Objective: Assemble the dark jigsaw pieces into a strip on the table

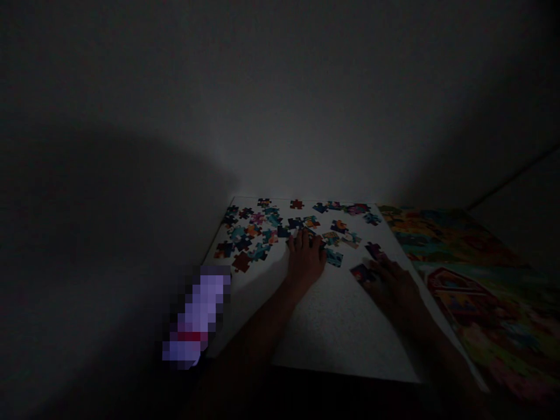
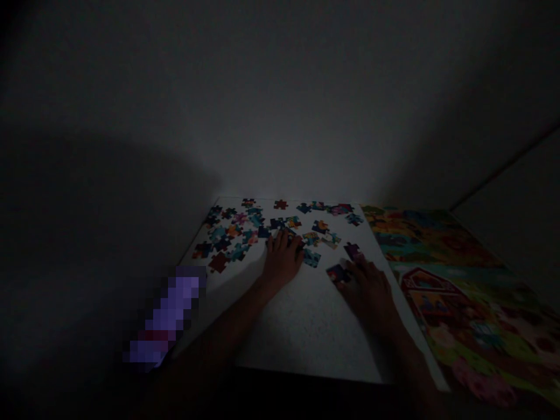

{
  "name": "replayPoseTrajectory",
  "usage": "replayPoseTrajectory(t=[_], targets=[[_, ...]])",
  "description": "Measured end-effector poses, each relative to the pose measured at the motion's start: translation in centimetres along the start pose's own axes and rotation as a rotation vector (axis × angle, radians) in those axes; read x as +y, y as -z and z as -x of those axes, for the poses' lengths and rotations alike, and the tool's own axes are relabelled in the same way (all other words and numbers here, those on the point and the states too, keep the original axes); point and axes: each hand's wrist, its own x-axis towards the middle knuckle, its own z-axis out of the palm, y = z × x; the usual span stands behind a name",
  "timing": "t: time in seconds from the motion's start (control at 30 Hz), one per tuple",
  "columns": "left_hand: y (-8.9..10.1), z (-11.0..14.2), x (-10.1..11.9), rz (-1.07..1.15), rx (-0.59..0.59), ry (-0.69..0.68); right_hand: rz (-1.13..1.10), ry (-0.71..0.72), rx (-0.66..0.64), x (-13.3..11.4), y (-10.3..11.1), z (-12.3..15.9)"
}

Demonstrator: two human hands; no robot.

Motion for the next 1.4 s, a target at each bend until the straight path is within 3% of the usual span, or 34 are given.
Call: replayPoseTrajectory(t=[0.23,0.47,0.53,0.63,0.77,0.9,1.07,1.2,1.4], targets=[[-1.0,-2.5,1.5,0.043,0.056,0.094,-0.006,0.054,-0.023,-4.4,0.8,0.3],[-0.3,-2.9,0.5,0.236,0.084,-0.137,0.019,0.049,-0.173,-4.9,1.0,-1.8],[0.1,-2.4,0.1,0.246,0.086,-0.164,0.015,0.02,-0.162,-4.9,0.9,-2.5],[0.5,-0.6,-0.6,0.191,0.059,-0.171,-0.008,-0.01,-0.065,-5.1,1.0,-2.5],[0.9,4.0,-2.0,0.048,0.028,-0.163,-0.007,0.048,-0.024,-6.0,1.4,-0.2],[1.5,9.3,-3.3,-0.005,0.072,-0.117,0.016,0.15,-0.014,-7.4,2.1,2.2],[2.5,14.1,-4.9,-0.048,0.145,-0.043,-0.051,0.159,-0.03,-8.8,3.0,3.3],[3.4,15.3,-5.1,-0.054,0.096,-0.055,-0.124,0.168,-0.037,-8.9,3.2,3.2],[3.6,14.1,-4.0,-0.12,0.055,0.026,-0.173,0.205,-0.037,-8.7,3.0,3.0]])
